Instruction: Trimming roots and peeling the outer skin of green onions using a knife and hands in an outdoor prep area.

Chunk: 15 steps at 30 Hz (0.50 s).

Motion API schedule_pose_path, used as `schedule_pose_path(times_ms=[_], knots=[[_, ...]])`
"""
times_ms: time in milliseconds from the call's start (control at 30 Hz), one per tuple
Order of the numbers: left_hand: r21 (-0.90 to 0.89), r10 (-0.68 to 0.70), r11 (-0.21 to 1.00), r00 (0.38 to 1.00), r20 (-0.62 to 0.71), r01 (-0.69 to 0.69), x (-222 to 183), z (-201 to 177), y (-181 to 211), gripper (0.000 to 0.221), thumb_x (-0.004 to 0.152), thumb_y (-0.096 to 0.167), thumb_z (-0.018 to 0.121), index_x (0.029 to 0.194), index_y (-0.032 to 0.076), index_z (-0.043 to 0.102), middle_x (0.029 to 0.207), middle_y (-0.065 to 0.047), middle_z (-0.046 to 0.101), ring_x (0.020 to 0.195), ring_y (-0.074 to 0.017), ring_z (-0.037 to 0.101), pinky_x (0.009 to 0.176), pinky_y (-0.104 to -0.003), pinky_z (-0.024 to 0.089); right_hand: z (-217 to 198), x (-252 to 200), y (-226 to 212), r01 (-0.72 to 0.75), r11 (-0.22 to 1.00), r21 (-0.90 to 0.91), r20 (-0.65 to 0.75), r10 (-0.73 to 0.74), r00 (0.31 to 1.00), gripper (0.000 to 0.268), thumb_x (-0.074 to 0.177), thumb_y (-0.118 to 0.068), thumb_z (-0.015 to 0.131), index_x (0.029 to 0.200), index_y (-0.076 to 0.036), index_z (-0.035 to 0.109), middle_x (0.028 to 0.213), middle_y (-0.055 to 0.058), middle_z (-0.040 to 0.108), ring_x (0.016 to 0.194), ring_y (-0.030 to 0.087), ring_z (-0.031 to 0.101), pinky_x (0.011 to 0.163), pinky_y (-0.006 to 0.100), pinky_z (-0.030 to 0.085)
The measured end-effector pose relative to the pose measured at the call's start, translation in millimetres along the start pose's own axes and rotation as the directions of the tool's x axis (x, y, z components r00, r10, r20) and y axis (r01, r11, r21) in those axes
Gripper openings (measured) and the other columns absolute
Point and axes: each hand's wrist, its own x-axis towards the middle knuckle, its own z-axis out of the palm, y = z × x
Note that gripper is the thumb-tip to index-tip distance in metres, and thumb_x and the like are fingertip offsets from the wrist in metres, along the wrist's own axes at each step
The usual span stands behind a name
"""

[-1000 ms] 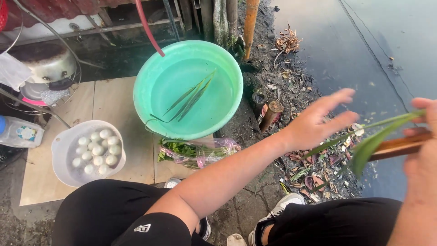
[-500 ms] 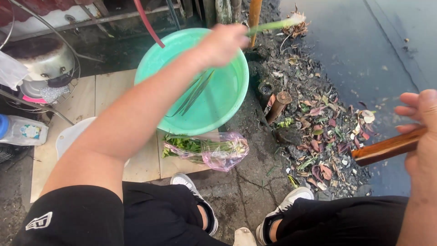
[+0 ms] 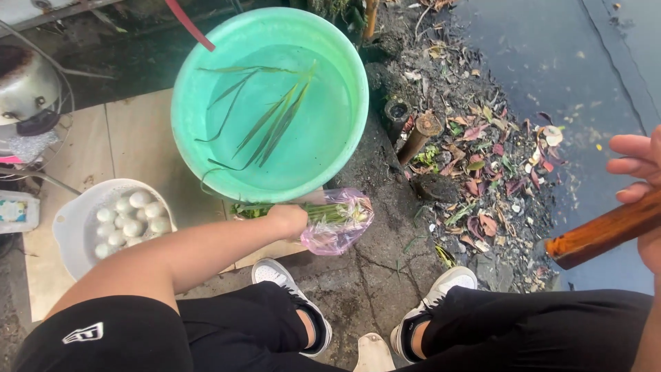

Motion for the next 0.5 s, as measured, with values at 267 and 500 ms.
schedule_pose_path(times_ms=[267, 500], knots=[[-0.604, 0.145, 0.711, 0.915, -0.376, -0.360, 39.8, -10.8, 46.5, 0.026, 0.103, 0.041, 0.057, 0.107, 0.016, 0.062, 0.089, 0.001, 0.055, 0.070, -0.0101, 0.046, 0.060, -0.022, 0.042, 46.9, 0.3, -82.6, -0.162, 0.979, 0.127, -0.106, 0.176, 0.979, 0.060, 0.126, -0.031, 0.056, 0.175, -0.020, 0.023, 0.117, 0.007, 0.065, 0.090, 0.011, 0.064, 0.067, 0.016, 0.049], [-0.753, 0.194, 0.588, 0.955, -0.225, -0.297, 75.7, -38.4, 36.0, 0.029, 0.086, -0.007, 0.043, 0.066, 0.014, 0.043, 0.090, -0.006, 0.050, 0.082, -0.0132, 0.049, 0.076, -0.027, 0.050, 65.9, -3.4, -114.2, -0.158, 0.982, 0.101, -0.070, 0.166, 0.984, 0.060, 0.120, -0.014, 0.056, 0.166, -0.006, 0.018, 0.112, 0.022, 0.068, 0.084, 0.027, 0.065, 0.058, 0.029, 0.045]])
